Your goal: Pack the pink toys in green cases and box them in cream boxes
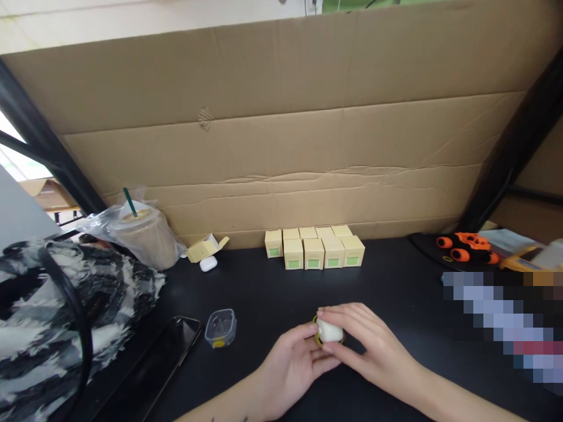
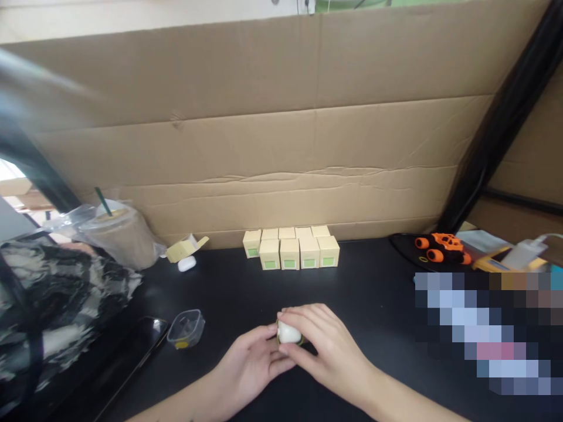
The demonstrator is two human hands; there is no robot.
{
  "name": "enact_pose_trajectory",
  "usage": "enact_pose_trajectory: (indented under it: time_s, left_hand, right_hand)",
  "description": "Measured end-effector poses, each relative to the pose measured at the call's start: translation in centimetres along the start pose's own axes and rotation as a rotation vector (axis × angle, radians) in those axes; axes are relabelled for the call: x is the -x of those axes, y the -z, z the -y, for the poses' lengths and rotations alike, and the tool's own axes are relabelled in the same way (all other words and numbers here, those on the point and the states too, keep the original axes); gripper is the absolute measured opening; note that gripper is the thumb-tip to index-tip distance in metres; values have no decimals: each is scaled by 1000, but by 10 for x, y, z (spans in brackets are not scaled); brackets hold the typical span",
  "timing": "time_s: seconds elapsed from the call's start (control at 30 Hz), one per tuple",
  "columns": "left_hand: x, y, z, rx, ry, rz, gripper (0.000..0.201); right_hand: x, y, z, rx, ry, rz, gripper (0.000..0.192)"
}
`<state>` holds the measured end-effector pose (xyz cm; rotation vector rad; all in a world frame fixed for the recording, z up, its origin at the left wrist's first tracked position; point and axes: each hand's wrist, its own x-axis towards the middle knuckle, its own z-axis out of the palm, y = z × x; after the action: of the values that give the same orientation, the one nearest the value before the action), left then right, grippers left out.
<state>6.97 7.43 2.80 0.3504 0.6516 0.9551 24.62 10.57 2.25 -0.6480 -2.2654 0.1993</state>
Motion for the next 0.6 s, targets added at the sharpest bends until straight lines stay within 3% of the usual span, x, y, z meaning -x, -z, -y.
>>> enact_pose_trajectory:
  time_s: [0.2, 0.6]
  left_hand:
    - [-2, 2, 3, -98, -56, 27, 20]
    - [0, 1, 6, -167, -24, 8, 17]
  right_hand:
    - [0, -6, 2, -51, -79, -33, 31]
    - [-5, -8, 19, -119, -157, 11, 39]
